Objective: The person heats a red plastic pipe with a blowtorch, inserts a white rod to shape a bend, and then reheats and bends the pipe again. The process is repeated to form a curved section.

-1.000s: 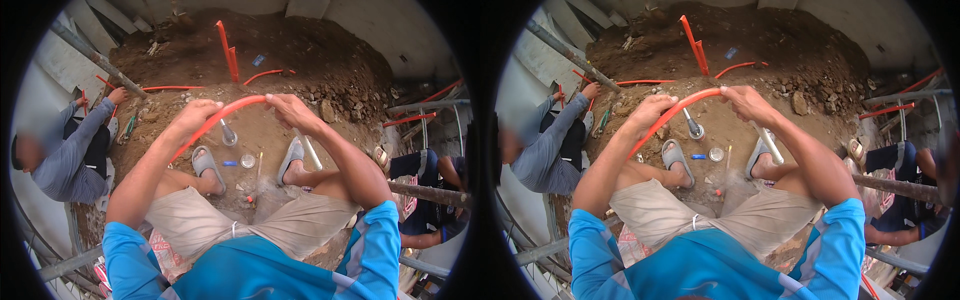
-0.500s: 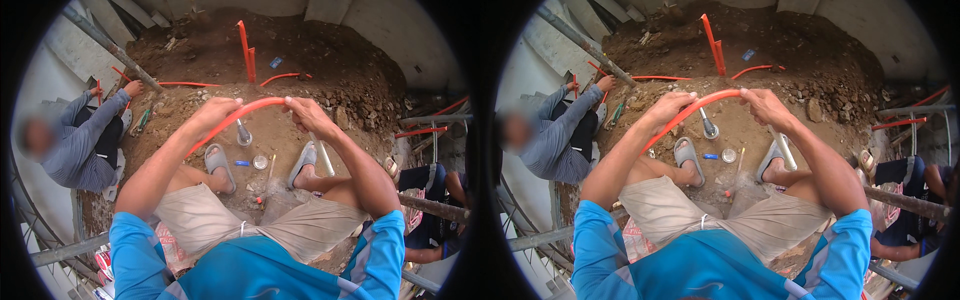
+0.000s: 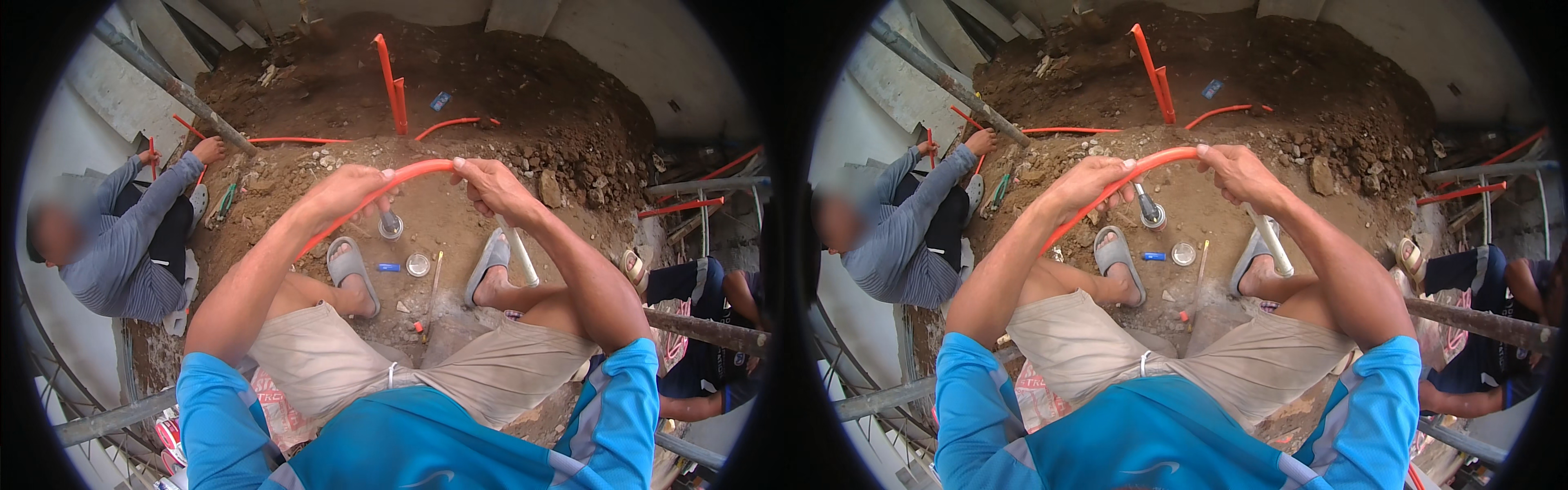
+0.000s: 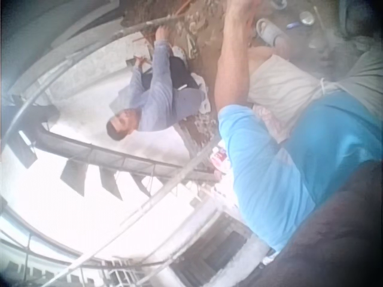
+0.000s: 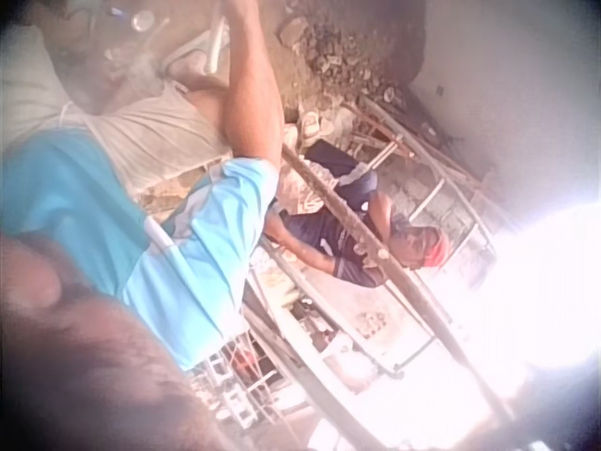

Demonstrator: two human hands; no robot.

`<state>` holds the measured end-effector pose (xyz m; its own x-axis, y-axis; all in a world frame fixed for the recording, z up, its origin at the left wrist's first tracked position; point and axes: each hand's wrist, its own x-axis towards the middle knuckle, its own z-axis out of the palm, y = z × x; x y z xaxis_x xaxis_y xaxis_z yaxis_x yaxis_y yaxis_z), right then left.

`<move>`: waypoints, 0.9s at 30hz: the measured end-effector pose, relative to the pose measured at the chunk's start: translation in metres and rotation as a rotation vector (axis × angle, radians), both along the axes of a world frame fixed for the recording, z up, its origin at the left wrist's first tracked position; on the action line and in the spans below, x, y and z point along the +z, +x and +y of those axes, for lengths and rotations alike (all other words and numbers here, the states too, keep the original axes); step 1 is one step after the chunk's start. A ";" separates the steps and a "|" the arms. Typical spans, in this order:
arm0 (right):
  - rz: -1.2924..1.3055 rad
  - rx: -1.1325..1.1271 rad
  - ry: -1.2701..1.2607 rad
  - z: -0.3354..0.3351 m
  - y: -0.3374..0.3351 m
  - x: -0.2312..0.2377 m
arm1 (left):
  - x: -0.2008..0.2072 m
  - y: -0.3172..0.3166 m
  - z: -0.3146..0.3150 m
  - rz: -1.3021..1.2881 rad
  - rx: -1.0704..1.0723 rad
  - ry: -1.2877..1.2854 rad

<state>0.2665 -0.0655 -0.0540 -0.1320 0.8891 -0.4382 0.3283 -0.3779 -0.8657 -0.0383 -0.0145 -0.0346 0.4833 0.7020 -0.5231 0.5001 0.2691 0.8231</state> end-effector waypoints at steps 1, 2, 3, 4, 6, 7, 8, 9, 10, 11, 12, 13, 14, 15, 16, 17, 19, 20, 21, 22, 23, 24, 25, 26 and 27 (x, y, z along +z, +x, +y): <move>0.003 0.001 0.001 0.000 0.000 0.000 | -0.001 0.001 -0.001 0.000 0.002 -0.008; 0.007 0.002 0.003 0.000 0.000 -0.001 | -0.001 0.001 -0.001 0.001 0.006 -0.015; 0.006 -0.005 0.005 0.000 0.000 -0.001 | 0.000 0.001 -0.001 0.002 -0.002 0.000; 0.005 -0.012 0.008 0.000 0.000 -0.001 | 0.001 0.001 -0.001 0.003 -0.010 0.015; 0.006 -0.019 0.010 -0.001 -0.001 0.000 | 0.003 0.001 -0.002 0.005 -0.021 0.042; 0.007 -0.021 0.010 -0.001 -0.001 0.001 | 0.003 0.001 -0.002 0.005 -0.025 0.054; 0.007 -0.023 0.010 -0.001 -0.001 0.001 | 0.004 0.001 -0.003 0.004 -0.029 0.067; 0.012 -0.019 0.012 0.000 -0.001 0.001 | 0.004 0.001 -0.003 0.011 -0.024 0.076; 0.017 -0.015 0.014 0.000 -0.001 0.000 | 0.004 0.001 -0.004 0.018 -0.019 0.086; 0.021 -0.012 0.016 0.000 -0.001 0.002 | 0.003 0.001 -0.004 0.024 -0.016 0.095; 0.020 -0.009 0.016 0.001 -0.001 0.003 | 0.002 0.001 -0.003 0.020 -0.003 0.089; 0.020 -0.006 0.016 0.001 -0.001 0.004 | 0.001 0.001 -0.003 0.016 0.010 0.083; 0.015 -0.008 0.015 0.000 0.000 0.005 | 0.000 0.003 -0.003 0.008 0.018 0.076; 0.011 -0.003 0.016 0.000 0.001 0.004 | 0.000 0.004 -0.003 0.005 0.025 0.070; 0.006 0.002 0.016 0.001 0.002 0.003 | 0.001 0.002 -0.003 0.002 0.033 0.065; 0.003 0.009 0.016 0.001 0.002 0.003 | 0.000 0.001 -0.003 0.000 0.042 0.058; -0.014 0.005 0.016 0.001 0.003 0.004 | -0.001 0.003 -0.002 -0.017 0.031 0.053; -0.019 0.005 0.017 0.001 0.003 0.004 | -0.001 0.002 -0.002 -0.021 0.027 0.051; -0.020 0.006 0.017 0.001 0.003 0.004 | -0.002 0.002 -0.001 -0.024 0.027 0.049; -0.021 0.007 0.017 0.001 0.003 0.004 | -0.003 0.001 -0.001 -0.028 0.028 0.047; -0.019 0.011 0.019 0.002 0.002 0.005 | -0.002 0.000 -0.001 -0.028 0.032 0.048; -0.016 0.005 0.021 0.002 0.002 0.005 | -0.001 0.000 0.000 -0.015 0.027 0.054; -0.013 -0.001 0.024 0.000 0.002 0.006 | 0.000 0.000 0.000 -0.002 0.022 0.061; -0.010 -0.006 0.027 -0.001 0.000 0.006 | 0.002 0.000 0.000 0.012 0.019 0.067; -0.008 -0.010 0.020 -0.001 0.000 0.005 | 0.003 0.001 0.000 0.015 0.018 0.055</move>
